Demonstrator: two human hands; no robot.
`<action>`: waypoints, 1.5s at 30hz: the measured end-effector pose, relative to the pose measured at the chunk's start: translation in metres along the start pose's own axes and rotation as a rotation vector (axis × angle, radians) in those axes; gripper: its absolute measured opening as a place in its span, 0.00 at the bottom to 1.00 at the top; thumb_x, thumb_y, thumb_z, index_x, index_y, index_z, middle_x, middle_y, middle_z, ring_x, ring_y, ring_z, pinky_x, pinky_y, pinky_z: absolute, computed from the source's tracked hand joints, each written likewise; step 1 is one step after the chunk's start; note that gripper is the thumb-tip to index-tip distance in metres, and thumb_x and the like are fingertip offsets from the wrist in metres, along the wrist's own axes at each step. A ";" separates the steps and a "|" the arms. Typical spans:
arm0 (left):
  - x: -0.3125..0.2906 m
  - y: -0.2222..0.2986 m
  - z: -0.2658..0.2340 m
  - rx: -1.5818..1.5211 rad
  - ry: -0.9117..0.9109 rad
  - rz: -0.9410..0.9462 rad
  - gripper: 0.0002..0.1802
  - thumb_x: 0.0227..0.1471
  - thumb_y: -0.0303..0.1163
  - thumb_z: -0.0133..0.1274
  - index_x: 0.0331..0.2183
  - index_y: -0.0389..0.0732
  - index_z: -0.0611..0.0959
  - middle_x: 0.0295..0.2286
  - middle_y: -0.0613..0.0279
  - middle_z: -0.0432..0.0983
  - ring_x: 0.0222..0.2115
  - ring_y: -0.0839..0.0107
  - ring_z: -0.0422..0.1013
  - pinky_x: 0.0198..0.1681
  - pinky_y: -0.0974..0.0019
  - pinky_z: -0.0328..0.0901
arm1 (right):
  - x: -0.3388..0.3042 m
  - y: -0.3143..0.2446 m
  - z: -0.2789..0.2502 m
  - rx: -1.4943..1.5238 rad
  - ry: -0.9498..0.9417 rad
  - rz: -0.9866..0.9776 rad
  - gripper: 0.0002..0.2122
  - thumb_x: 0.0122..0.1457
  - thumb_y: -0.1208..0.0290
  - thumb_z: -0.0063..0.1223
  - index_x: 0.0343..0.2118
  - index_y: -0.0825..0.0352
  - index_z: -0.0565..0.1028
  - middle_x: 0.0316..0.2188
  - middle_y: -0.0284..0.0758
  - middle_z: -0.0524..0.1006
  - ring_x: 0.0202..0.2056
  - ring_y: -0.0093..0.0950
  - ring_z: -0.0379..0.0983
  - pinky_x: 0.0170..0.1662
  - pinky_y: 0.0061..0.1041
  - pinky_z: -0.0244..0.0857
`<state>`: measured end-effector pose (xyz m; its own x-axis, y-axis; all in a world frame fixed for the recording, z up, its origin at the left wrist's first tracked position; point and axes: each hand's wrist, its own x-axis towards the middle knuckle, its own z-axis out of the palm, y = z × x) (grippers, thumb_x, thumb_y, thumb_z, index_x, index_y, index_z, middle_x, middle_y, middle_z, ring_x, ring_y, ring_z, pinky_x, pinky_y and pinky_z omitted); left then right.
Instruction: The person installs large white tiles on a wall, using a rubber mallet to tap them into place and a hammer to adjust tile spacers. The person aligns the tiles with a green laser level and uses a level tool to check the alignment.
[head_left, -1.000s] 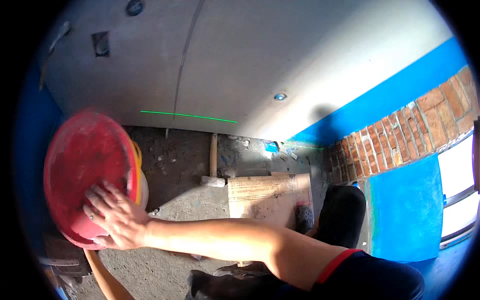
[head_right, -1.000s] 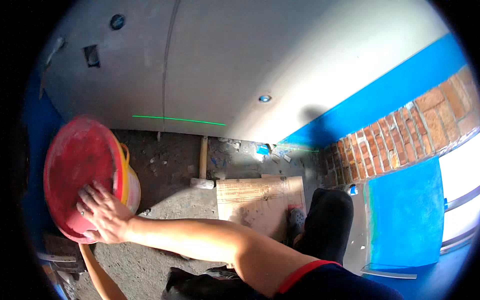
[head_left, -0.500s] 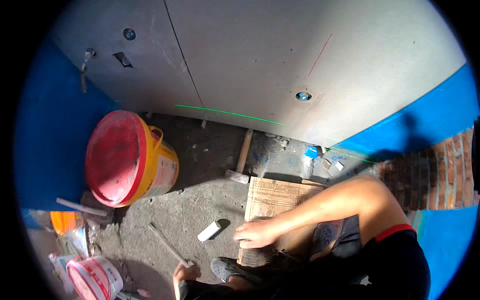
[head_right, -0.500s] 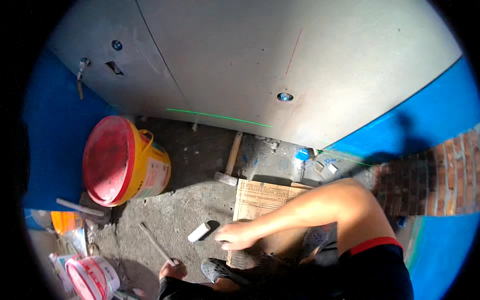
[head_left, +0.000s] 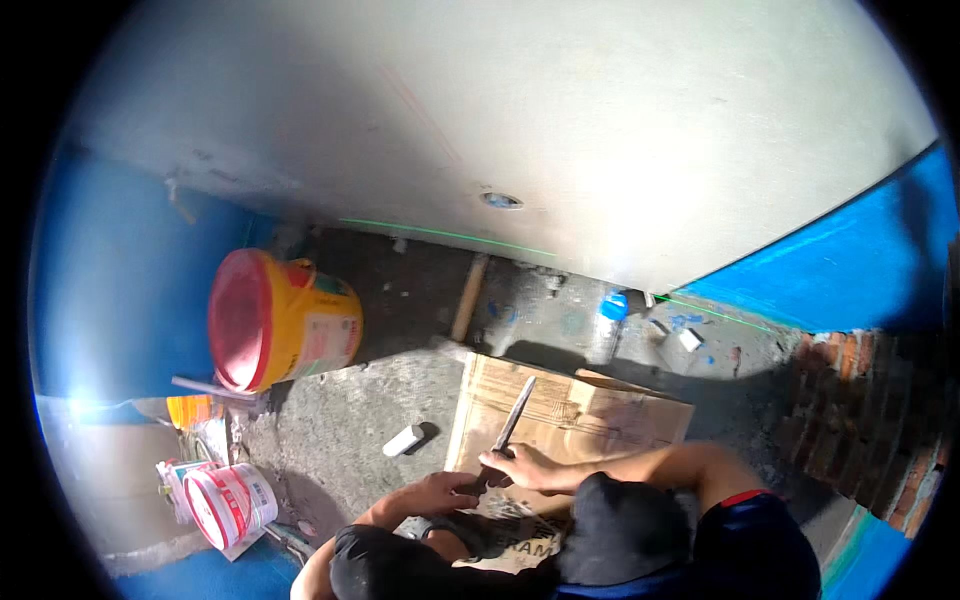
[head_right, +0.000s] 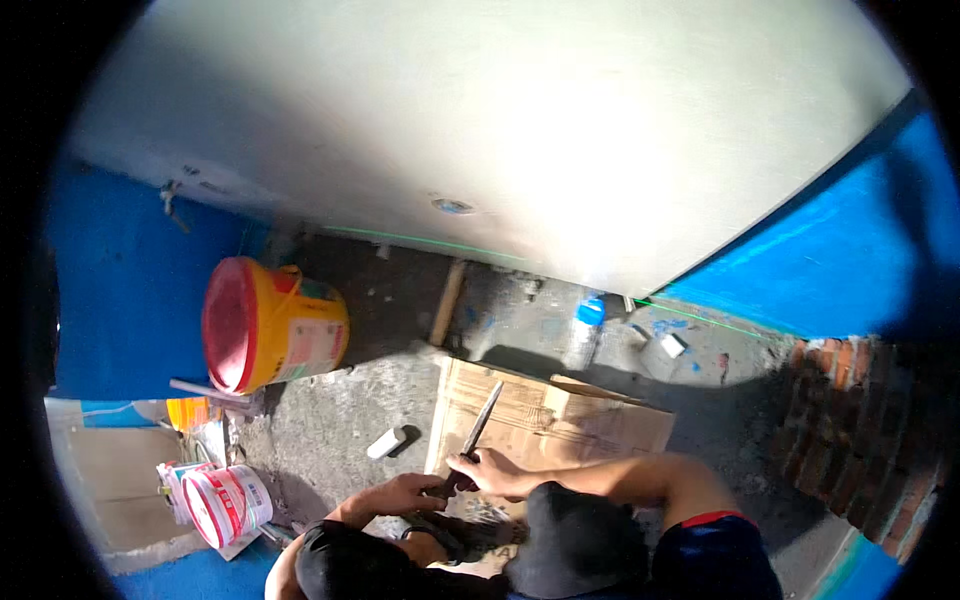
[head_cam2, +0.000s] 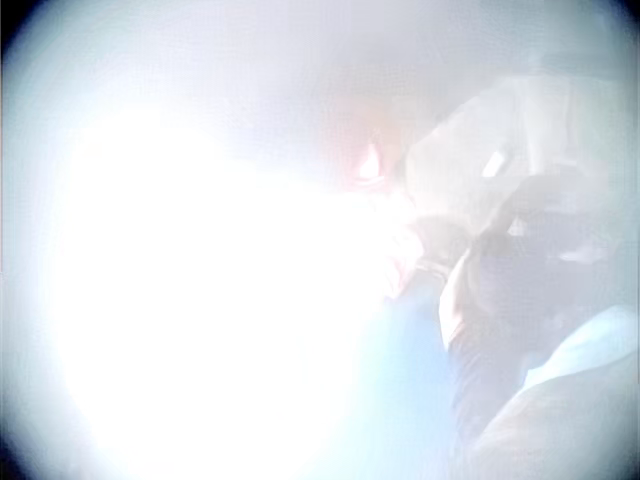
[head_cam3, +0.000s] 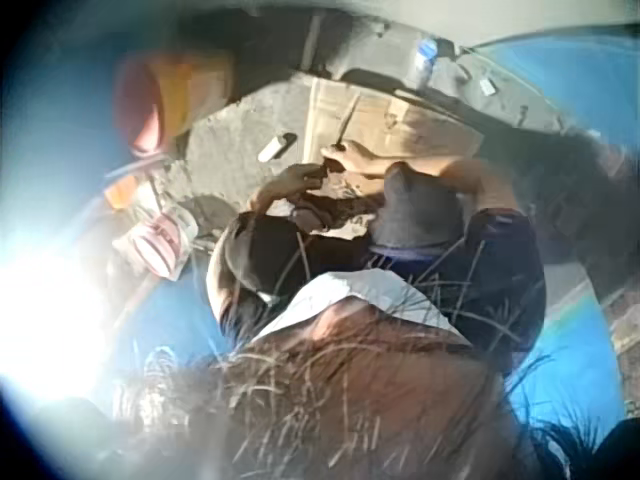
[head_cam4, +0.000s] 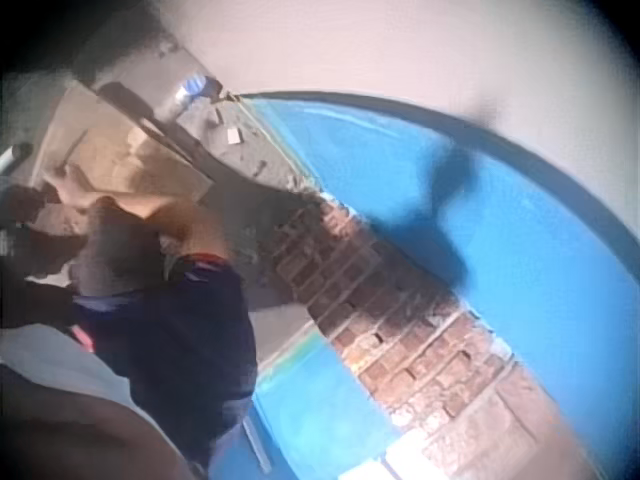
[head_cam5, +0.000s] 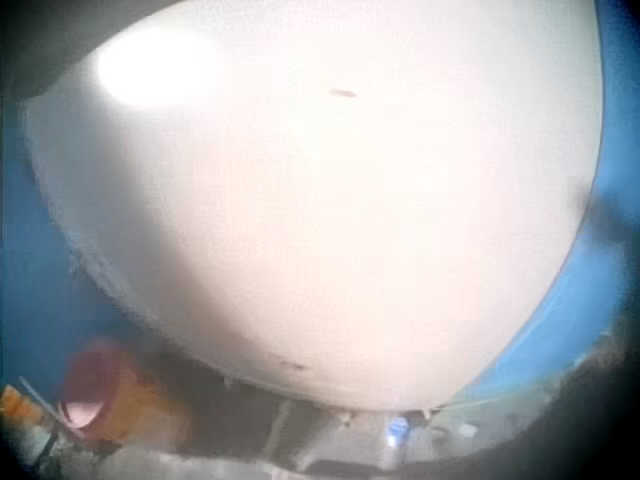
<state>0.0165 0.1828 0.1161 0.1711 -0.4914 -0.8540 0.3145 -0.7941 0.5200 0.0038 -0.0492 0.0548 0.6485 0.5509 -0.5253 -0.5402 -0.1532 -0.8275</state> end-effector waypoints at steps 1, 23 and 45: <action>0.003 0.000 0.006 0.002 -0.015 -0.070 0.23 0.58 0.41 0.54 0.51 0.39 0.75 0.41 0.57 0.78 0.43 0.70 0.71 0.49 0.64 0.65 | 0.002 0.023 0.002 0.014 0.034 -0.039 0.27 0.60 0.43 0.50 0.36 0.70 0.79 0.29 0.37 0.79 0.32 0.23 0.74 0.35 0.26 0.66; 0.147 0.072 -0.017 0.289 0.197 0.665 0.06 0.50 0.23 0.49 0.33 0.39 0.77 0.31 0.53 0.75 0.33 0.57 0.74 0.37 0.59 0.68 | -0.096 0.141 -0.086 -0.596 0.844 0.306 0.22 0.62 0.59 0.48 0.51 0.74 0.68 0.37 0.56 0.76 0.39 0.54 0.73 0.42 0.47 0.67; 0.149 0.031 -0.004 0.012 0.163 0.511 0.10 0.54 0.37 0.55 0.33 0.40 0.80 0.29 0.52 0.78 0.31 0.53 0.76 0.35 0.58 0.69 | -0.066 0.047 -0.226 -1.052 0.419 0.531 0.23 0.60 0.56 0.51 0.50 0.71 0.70 0.45 0.51 0.75 0.48 0.48 0.72 0.50 0.45 0.65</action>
<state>0.0558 0.0864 0.0054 0.4425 -0.7553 -0.4835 0.1431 -0.4728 0.8695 0.0568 -0.2785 0.0060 0.7070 -0.0538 -0.7052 -0.2224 -0.9634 -0.1494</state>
